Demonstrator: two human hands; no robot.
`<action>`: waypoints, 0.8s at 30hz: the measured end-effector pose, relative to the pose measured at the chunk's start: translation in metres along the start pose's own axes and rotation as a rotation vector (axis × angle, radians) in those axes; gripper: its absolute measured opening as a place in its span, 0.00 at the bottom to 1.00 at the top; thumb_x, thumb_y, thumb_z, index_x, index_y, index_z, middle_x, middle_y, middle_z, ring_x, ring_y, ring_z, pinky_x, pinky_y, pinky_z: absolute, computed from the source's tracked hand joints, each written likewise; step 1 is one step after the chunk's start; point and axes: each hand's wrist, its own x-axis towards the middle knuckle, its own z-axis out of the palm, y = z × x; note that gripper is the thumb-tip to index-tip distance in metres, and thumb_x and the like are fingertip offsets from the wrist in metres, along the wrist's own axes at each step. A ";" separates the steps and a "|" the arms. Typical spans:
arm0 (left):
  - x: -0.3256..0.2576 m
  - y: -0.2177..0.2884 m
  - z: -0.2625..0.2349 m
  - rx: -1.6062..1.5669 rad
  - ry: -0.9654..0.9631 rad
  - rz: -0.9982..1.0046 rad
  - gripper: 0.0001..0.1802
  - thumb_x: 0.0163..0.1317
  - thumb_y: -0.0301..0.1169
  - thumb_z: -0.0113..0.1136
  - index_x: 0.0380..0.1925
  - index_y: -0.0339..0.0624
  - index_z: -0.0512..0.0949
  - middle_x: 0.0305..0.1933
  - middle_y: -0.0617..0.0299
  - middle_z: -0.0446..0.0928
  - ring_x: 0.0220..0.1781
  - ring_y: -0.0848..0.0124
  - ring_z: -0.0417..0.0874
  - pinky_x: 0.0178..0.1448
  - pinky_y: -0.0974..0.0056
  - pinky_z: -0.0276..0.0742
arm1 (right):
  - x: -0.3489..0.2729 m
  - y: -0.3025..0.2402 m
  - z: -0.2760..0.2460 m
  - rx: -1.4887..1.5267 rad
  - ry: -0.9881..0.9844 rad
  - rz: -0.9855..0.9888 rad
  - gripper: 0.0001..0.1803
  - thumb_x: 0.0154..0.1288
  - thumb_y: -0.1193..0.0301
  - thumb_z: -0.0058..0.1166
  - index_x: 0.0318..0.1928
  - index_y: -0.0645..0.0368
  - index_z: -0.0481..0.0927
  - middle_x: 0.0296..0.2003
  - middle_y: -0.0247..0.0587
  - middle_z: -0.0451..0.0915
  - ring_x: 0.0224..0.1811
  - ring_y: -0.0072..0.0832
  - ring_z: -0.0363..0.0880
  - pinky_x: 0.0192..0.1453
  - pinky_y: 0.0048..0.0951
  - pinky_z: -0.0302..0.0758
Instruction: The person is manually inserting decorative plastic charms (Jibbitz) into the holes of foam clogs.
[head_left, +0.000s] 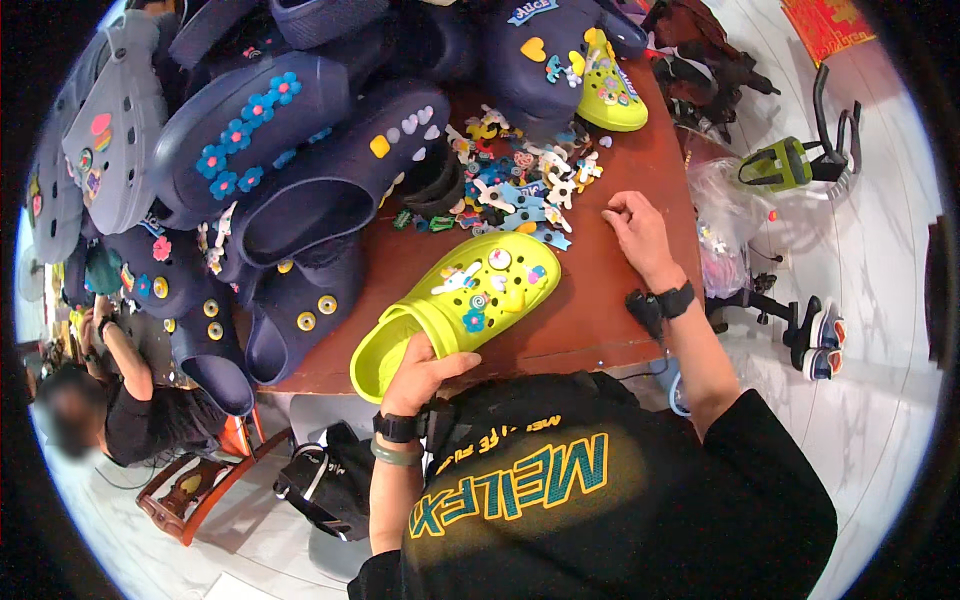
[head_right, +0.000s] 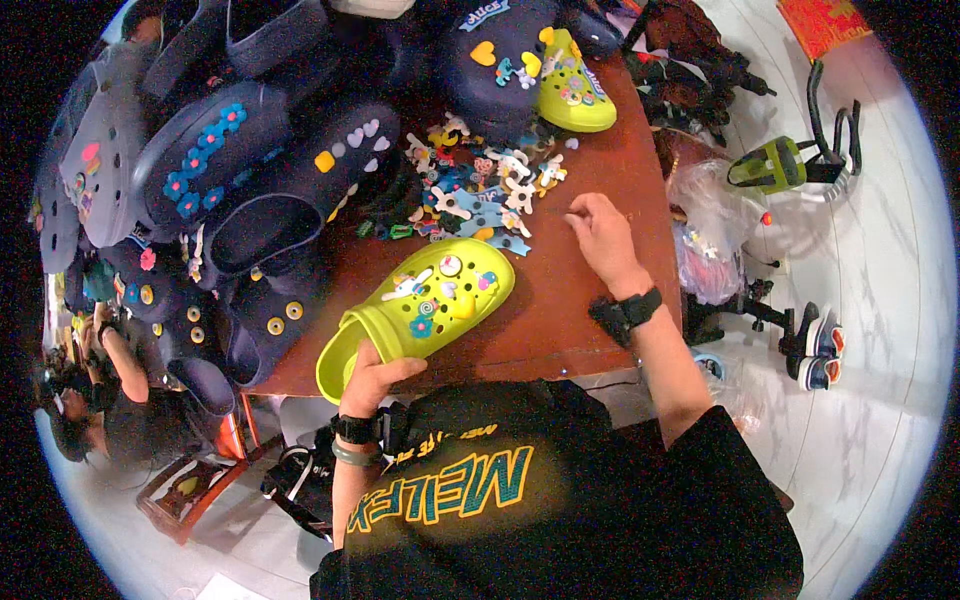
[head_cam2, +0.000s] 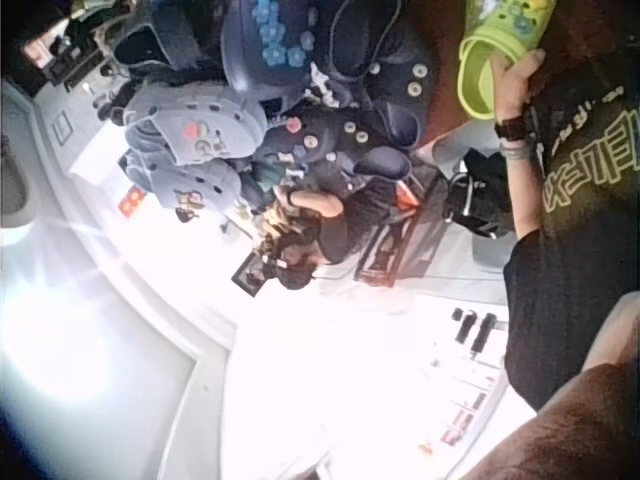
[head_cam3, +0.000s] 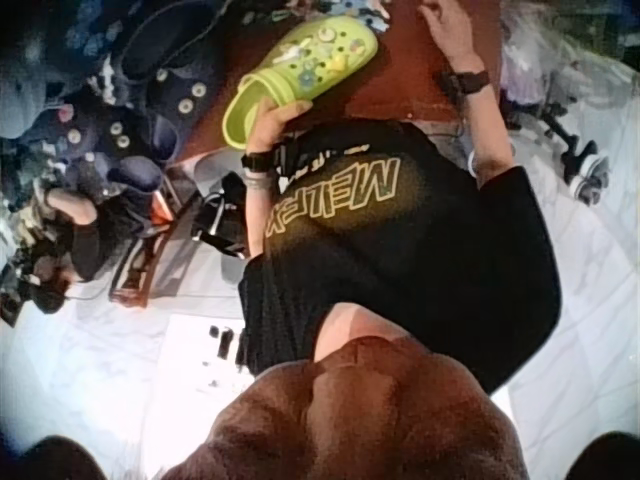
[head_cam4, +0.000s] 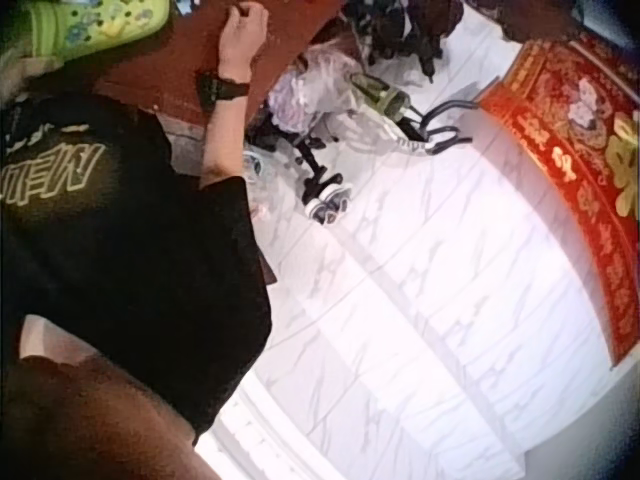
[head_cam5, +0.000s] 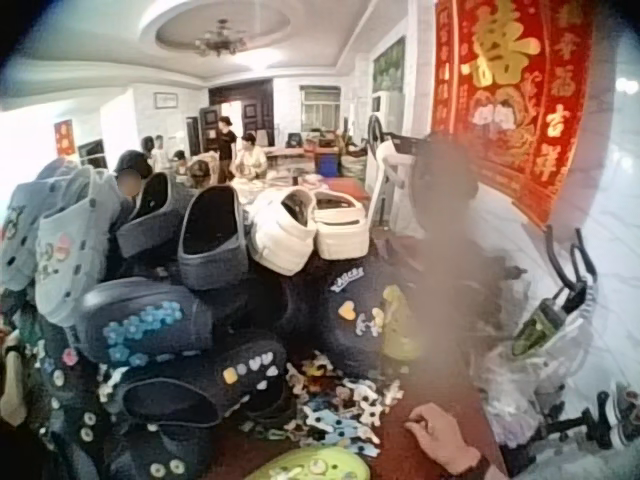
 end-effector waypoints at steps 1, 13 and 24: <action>0.001 0.000 0.000 -0.022 -0.005 -0.029 0.26 0.52 0.24 0.65 0.54 0.34 0.74 0.51 0.61 0.79 0.53 0.72 0.77 0.59 0.67 0.70 | -0.002 -0.016 -0.001 0.110 -0.019 0.040 0.10 0.59 0.75 0.58 0.42 0.60 0.77 0.35 0.40 0.77 0.35 0.33 0.76 0.39 0.30 0.74; -0.011 0.023 -0.007 -0.029 -0.012 -0.248 0.27 0.52 0.31 0.67 0.54 0.40 0.74 0.49 0.67 0.79 0.46 0.74 0.78 0.51 0.68 0.72 | 0.007 -0.115 0.027 -0.021 -0.126 -0.715 0.06 0.53 0.75 0.59 0.33 0.62 0.82 0.40 0.45 0.82 0.46 0.40 0.78 0.54 0.38 0.74; 0.009 -0.010 -0.002 0.117 -0.114 0.206 0.24 0.50 0.34 0.64 0.47 0.33 0.75 0.44 0.60 0.79 0.46 0.72 0.76 0.51 0.66 0.70 | 0.008 -0.099 0.022 0.079 -0.320 -0.541 0.07 0.49 0.80 0.58 0.32 0.63 0.79 0.34 0.44 0.76 0.39 0.42 0.74 0.43 0.35 0.70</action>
